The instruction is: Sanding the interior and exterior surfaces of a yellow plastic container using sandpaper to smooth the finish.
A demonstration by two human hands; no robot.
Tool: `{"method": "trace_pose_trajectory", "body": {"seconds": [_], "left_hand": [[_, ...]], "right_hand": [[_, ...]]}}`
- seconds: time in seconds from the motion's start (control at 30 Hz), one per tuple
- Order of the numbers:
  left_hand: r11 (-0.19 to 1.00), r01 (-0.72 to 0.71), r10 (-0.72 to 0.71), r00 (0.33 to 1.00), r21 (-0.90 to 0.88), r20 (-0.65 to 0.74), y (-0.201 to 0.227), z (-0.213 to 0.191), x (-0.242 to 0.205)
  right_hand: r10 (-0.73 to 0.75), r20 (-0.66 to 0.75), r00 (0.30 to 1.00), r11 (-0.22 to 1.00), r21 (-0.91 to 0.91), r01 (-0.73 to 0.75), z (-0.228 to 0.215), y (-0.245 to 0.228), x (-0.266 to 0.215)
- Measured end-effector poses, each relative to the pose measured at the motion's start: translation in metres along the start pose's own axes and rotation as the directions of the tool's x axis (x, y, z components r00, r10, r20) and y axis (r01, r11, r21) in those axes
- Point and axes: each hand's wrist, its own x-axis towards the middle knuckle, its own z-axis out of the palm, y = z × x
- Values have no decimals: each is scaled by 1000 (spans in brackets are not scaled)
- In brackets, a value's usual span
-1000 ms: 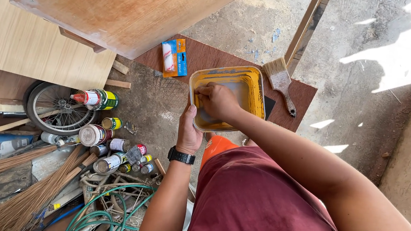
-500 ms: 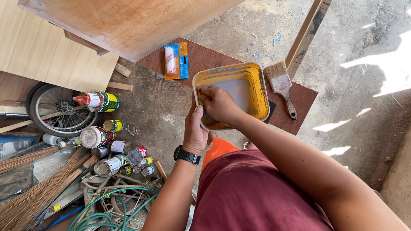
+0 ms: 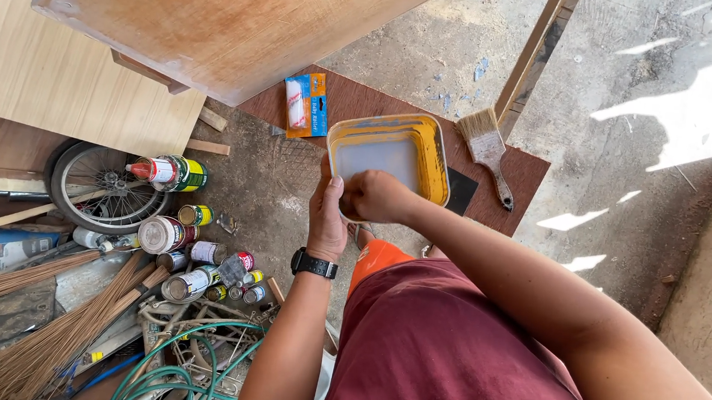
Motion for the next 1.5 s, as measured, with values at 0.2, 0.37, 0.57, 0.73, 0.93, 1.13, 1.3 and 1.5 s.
{"method": "trace_pose_trajectory", "body": {"seconds": [0.2,0.37,0.57,0.73,0.93,1.13,1.3,1.5], "left_hand": [[709,27,2,999,705,-40,52,3,2],[536,-113,215,977,837,-6,103,9,-3],[369,-283,422,900,885,112,127,18,-2],[300,-340,466,868,891,173,131,32,-6],[380,-388,424,880,840,215,130,57,-8],[433,20,86,994,901,-63,103,59,10],[297,205,-116,977,933,-178,78,51,38],[194,180,-150,977,964,-153,79,52,64]], "right_hand": [[50,114,992,996,74,-58,0,9,6],[78,-243,967,944,329,7,-45,8,-22],[100,-446,889,865,481,143,-92,37,-20],[104,-551,828,938,332,103,-103,65,-14],[148,-654,742,986,38,-163,-70,122,1],[80,-570,818,989,-58,-136,-43,168,10],[107,-513,852,972,-126,-198,-43,131,-14],[88,-413,907,943,-260,-210,-23,134,0]]}}
